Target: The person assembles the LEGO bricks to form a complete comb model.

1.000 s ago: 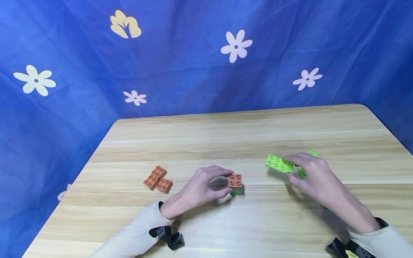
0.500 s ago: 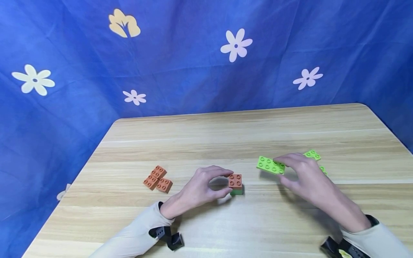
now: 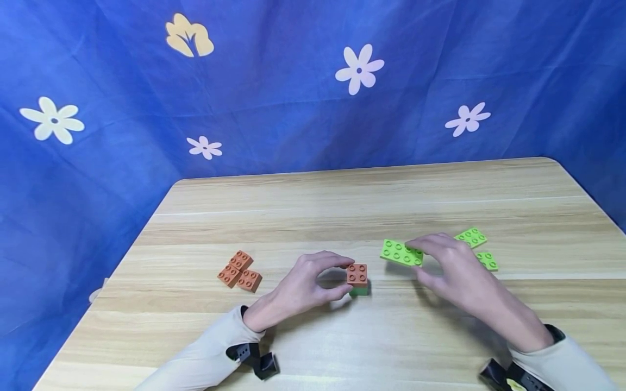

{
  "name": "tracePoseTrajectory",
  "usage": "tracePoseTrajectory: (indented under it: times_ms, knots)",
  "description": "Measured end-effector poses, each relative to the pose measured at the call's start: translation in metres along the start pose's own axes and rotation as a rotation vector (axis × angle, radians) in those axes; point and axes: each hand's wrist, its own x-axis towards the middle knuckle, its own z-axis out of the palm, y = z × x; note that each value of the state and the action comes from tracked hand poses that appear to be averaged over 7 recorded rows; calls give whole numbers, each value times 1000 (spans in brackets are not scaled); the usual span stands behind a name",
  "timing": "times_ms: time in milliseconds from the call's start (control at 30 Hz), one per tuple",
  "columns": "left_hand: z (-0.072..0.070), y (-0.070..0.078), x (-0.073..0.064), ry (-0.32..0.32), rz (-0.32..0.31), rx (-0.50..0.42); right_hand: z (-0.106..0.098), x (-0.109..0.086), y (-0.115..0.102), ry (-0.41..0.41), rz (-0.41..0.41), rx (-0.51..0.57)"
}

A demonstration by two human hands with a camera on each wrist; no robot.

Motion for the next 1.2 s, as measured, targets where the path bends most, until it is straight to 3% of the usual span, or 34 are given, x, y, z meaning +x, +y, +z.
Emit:
tracePoseTrajectory:
  times_ms: [533, 1200]
  knots:
    - [1, -1, 1, -7, -22, -26, 0, 5, -16, -18, -28, 31]
    - [-1, 2, 2, -13, -61, -59, 11, 10, -24, -7, -130, 147]
